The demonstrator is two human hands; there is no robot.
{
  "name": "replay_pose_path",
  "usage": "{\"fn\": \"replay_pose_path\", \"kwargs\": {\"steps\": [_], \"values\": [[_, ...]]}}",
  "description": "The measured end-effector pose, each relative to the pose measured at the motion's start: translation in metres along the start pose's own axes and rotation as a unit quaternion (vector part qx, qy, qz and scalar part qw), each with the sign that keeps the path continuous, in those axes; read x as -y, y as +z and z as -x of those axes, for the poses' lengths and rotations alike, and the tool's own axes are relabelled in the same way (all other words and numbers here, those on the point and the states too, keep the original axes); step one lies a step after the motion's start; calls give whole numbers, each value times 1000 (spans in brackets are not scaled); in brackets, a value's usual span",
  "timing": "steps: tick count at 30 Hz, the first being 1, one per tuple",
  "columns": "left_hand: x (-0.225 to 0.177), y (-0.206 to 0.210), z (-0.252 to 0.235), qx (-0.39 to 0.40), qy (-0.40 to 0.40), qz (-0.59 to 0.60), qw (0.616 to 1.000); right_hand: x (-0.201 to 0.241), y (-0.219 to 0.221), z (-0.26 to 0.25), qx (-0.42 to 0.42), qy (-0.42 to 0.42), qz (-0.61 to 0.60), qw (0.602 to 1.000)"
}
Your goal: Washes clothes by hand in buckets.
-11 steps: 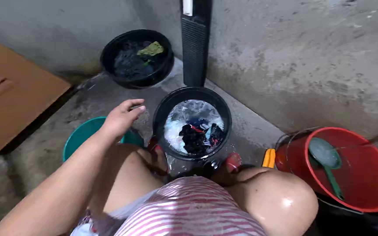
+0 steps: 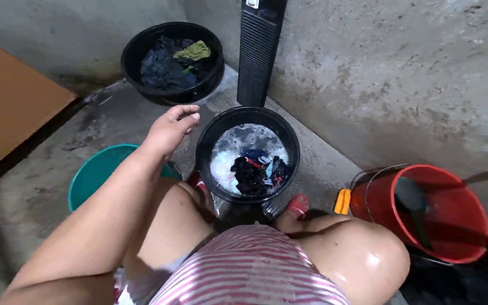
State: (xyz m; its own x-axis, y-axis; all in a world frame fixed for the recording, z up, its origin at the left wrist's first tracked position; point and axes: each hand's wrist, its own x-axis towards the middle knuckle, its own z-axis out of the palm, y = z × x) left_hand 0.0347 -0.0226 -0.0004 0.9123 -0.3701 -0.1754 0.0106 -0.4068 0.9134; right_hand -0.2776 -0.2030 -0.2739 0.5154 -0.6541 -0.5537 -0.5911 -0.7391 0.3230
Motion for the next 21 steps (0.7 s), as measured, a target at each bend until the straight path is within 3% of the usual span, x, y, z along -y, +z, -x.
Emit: {"fn": "replay_pose_path", "kwargs": {"steps": [1, 2, 3, 4, 5, 7, 8, 11, 16, 21], "values": [[1, 1, -6, -2, 6, 16, 1000, -15, -2, -9, -156, 84, -70, 982], [5, 3, -12, -4, 11, 33, 999, -53, -26, -25, -315, 134, -155, 927], [11, 5, -17, -3, 12, 49, 999, -156, -96, -21, -270, -57, -241, 930], [20, 8, -22, -1, 8, 62, 998, -253, -185, -19, -169, -243, -274, 915], [29, 10, -25, 0, 2, 66, 998, -284, -260, -10, -186, -242, -328, 894], [37, 10, -29, 3, -19, 54, 998, -248, -337, -10, -370, -179, -357, 839], [37, 6, -29, 10, -27, 42, 999, -214, -353, -19, -410, -177, -361, 819], [39, -14, -29, 17, -14, 23, 999, -128, -369, -60, -376, -248, -365, 815], [44, -45, -39, -14, -23, 29, 999, -10, -395, -96, -351, -397, -264, 806], [43, -60, -48, -25, -42, 60, 997, 45, -444, -93, -357, -438, -298, 770]]}}
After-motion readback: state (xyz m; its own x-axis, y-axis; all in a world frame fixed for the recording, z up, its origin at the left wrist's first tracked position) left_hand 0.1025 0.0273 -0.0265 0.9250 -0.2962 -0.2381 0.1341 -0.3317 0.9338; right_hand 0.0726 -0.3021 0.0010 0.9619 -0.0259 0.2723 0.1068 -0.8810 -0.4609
